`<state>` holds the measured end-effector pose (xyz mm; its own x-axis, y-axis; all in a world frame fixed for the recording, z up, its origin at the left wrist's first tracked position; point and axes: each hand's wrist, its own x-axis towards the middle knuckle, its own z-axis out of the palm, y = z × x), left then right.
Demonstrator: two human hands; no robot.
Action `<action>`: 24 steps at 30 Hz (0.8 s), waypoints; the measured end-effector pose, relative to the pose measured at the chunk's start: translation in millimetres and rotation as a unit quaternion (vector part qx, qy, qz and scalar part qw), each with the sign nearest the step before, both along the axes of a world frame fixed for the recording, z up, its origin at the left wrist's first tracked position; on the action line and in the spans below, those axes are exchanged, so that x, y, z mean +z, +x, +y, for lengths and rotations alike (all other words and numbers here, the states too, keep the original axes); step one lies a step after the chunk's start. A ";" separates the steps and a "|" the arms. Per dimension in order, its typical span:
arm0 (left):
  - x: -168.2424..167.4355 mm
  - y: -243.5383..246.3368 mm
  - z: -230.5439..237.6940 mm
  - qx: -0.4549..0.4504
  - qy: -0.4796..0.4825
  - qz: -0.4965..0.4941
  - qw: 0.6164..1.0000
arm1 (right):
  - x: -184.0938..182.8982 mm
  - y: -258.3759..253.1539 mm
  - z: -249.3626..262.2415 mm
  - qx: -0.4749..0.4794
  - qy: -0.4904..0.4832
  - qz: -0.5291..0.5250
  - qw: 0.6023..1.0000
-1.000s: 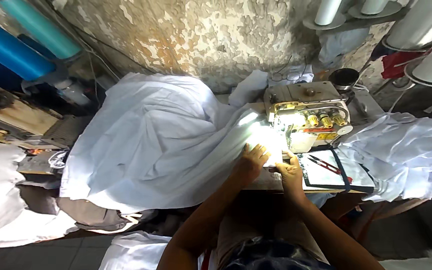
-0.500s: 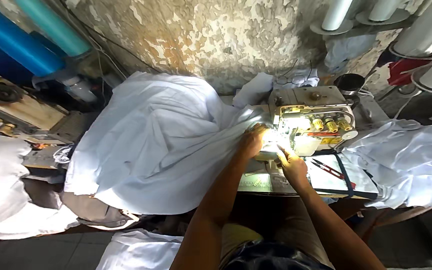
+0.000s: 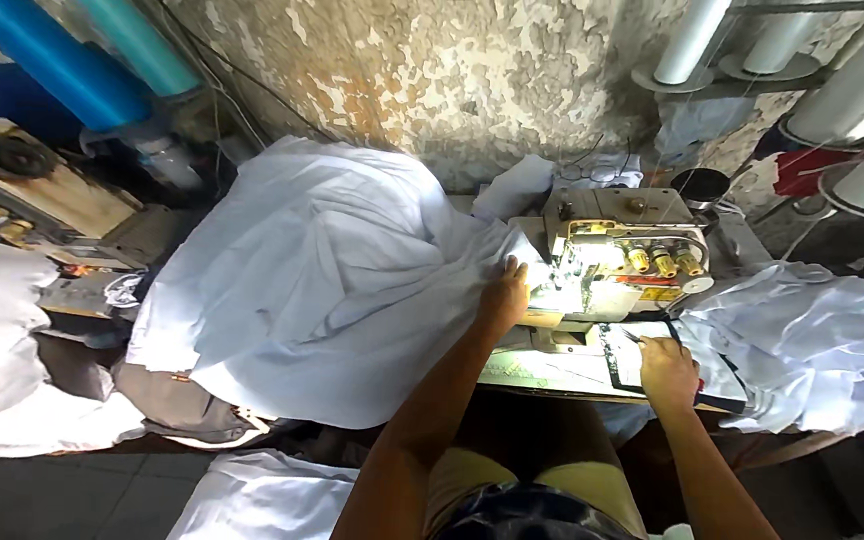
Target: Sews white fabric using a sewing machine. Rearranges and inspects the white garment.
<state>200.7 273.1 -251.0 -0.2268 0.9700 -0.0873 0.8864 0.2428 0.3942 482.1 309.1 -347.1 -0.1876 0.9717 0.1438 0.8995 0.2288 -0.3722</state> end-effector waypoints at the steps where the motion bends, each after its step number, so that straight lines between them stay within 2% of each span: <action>1: 1.5 0.0 -3.8 -0.003 0.004 0.006 1.000 | -1.4 -0.2 -1.0 -0.010 0.013 0.014 1.000; 4: 8.5 -2.7 -16.5 -0.015 0.022 0.019 0.999 | 16.0 -13.9 -9.2 -0.049 -0.003 0.069 0.996; 6: 12.3 -2.1 -26.8 -0.018 0.045 0.028 0.998 | 34.0 -28.1 -16.2 -0.026 -0.009 0.119 0.993; 8: 16.4 -1.1 -36.7 -0.018 0.066 0.038 0.997 | 57.0 -46.0 -19.9 0.018 -0.022 0.122 0.992; 11: 16.2 1.7 -49.9 -0.031 0.105 0.051 0.993 | 95.0 -77.4 -18.5 0.070 -0.063 0.040 0.995; 15: 12.7 11.0 -60.3 -0.050 0.167 0.062 0.983 | 122.9 -115.0 -9.0 0.114 -0.066 -0.086 0.987; 21: 13.8 23.0 -72.7 -0.062 0.133 0.013 0.989 | 107.9 -130.4 -3.5 0.145 0.002 -0.063 0.987; 24: 6.9 25.1 -91.3 -0.076 0.200 -0.007 0.977 | 97.0 -124.8 -8.3 0.156 0.040 -0.028 0.987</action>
